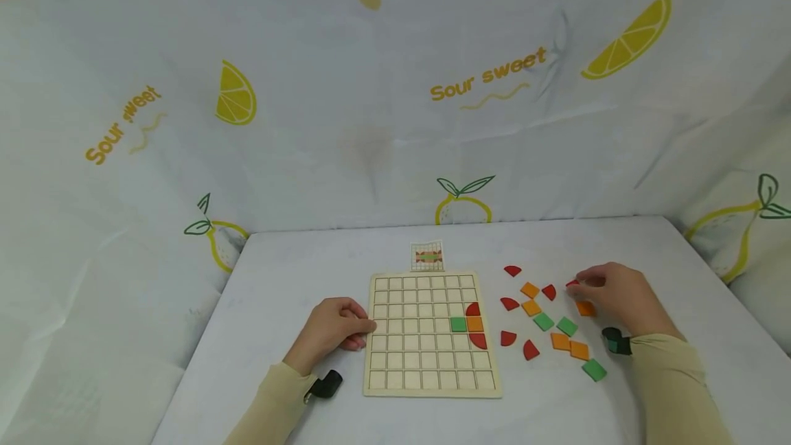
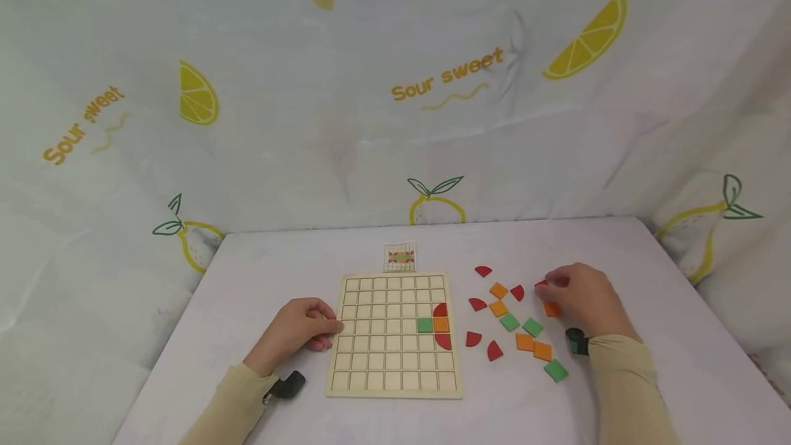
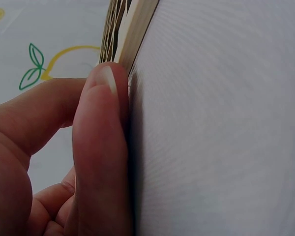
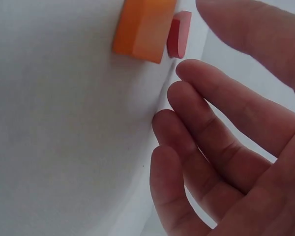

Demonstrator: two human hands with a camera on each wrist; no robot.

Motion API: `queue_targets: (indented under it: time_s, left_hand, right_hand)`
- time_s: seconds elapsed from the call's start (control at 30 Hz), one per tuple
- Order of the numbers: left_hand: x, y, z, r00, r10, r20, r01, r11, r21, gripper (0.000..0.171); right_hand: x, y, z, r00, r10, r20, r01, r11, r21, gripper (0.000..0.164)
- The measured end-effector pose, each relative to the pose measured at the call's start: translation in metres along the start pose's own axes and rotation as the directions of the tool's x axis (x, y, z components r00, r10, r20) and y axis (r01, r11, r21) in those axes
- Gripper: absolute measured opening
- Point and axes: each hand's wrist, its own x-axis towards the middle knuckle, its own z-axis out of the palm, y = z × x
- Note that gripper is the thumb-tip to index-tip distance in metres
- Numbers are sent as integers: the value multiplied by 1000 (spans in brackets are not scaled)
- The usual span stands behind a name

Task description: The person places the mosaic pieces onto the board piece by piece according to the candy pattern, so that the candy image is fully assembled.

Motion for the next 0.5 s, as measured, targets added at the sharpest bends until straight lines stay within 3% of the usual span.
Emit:
queue_targets:
  time_s: [0.5]
  left_hand:
    - [-1, 0, -1, 1000, 13, 5, -13, 1000, 0, 28]
  right_hand:
    - [-1, -1, 1, 1000, -3, -2, 3, 1000, -5, 49]
